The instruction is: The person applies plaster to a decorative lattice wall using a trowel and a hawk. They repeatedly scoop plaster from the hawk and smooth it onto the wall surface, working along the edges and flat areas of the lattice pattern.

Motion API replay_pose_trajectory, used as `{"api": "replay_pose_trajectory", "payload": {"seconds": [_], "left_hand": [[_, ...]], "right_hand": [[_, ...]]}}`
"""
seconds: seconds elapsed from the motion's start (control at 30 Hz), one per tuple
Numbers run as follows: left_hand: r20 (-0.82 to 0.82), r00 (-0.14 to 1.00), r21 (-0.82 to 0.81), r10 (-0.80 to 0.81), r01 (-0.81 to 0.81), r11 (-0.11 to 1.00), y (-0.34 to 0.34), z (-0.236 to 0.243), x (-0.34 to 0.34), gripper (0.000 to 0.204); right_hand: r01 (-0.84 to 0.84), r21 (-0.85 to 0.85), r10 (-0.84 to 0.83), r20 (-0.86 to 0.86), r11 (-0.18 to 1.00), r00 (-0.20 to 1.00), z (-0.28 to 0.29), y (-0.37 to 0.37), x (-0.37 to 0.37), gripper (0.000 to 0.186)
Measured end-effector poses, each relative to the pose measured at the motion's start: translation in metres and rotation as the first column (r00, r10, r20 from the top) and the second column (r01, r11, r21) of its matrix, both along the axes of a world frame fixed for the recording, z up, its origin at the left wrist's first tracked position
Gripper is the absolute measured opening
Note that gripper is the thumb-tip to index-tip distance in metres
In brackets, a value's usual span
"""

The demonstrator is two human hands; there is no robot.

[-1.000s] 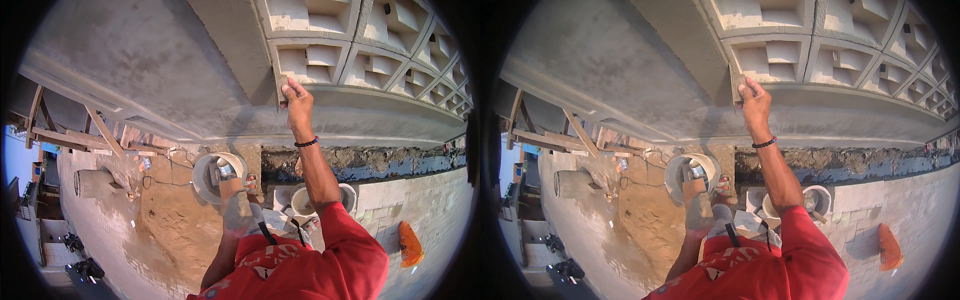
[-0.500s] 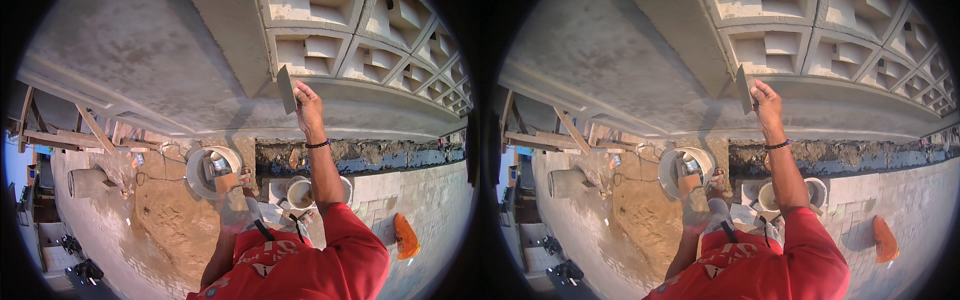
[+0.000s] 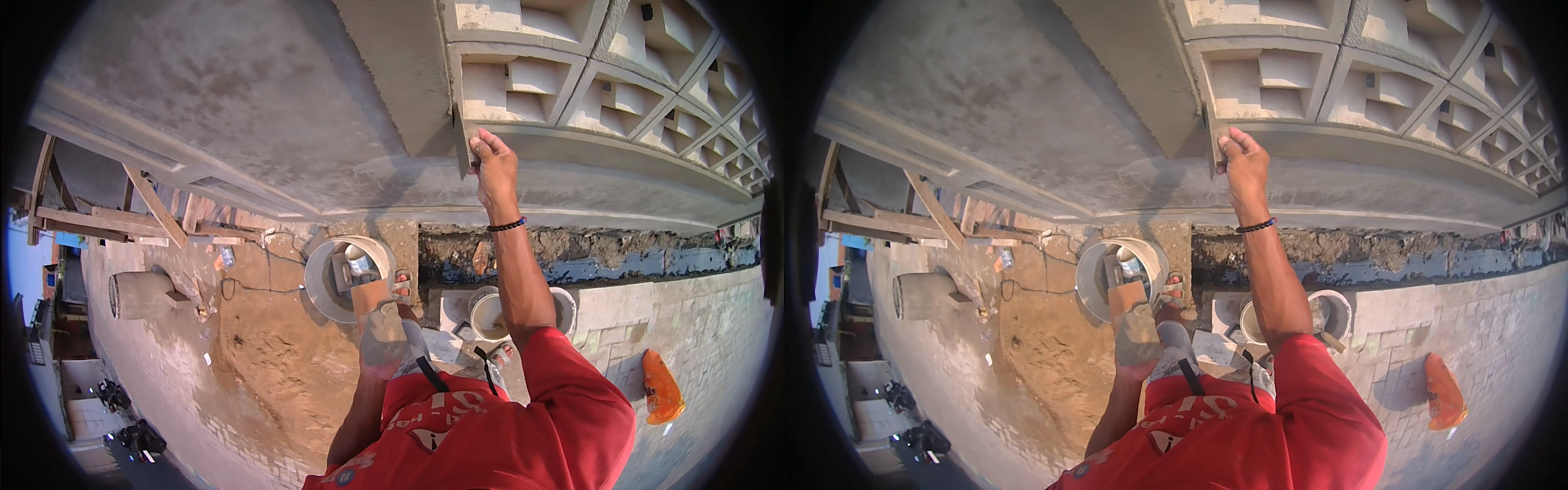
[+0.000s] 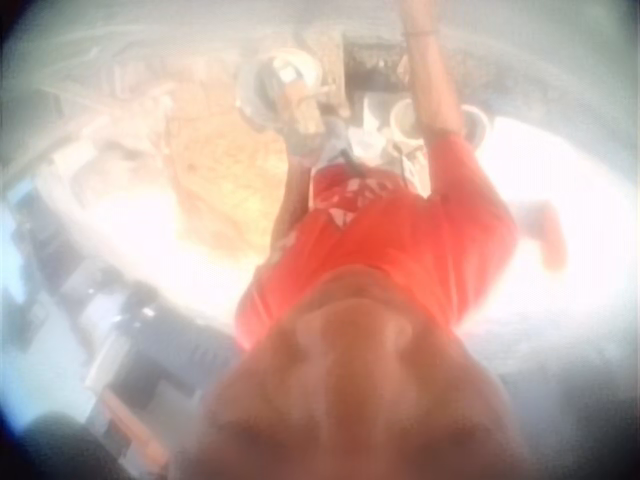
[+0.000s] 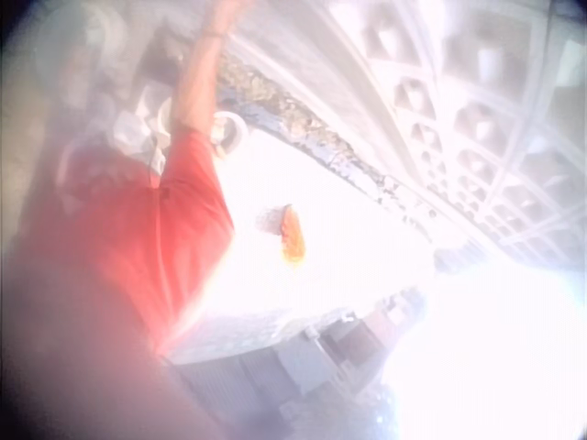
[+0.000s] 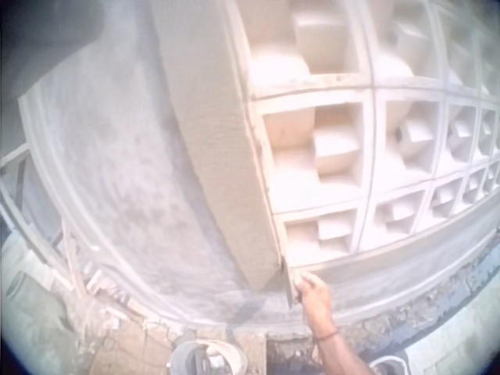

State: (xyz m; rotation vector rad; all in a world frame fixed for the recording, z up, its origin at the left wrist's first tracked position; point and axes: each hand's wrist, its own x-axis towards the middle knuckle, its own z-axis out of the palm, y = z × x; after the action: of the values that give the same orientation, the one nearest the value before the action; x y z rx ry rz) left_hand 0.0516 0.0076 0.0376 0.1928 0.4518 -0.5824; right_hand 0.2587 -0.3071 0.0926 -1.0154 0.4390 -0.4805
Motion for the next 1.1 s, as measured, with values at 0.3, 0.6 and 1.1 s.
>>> {"api": "replay_pose_trajectory", "payload": {"seconds": [0.3,0.6,1.1], "left_hand": [[0.089,0.995,-0.244,-0.045,0.066,0.967,-0.015,0.018,0.004,0.044],[0.172,0.974,0.265,-0.148,0.099,0.959,0.011,-0.016,-0.013,0.035],[0.048,0.989,0.443,-0.142,0.107,0.89,0.002,0.016,-0.014,0.032]], "right_hand": [[0.008,-0.075,0.001,0.126,0.997,0.992,0.08,0.002,-0.002,0.037],[0.002,0.122,-0.057,0.443,0.992,0.895,0.116,-0.041,-0.031,0.041],[-0.083,0.311,0.041,0.139,0.947,0.989,-0.011,-0.006,-0.017,0.038]]}}
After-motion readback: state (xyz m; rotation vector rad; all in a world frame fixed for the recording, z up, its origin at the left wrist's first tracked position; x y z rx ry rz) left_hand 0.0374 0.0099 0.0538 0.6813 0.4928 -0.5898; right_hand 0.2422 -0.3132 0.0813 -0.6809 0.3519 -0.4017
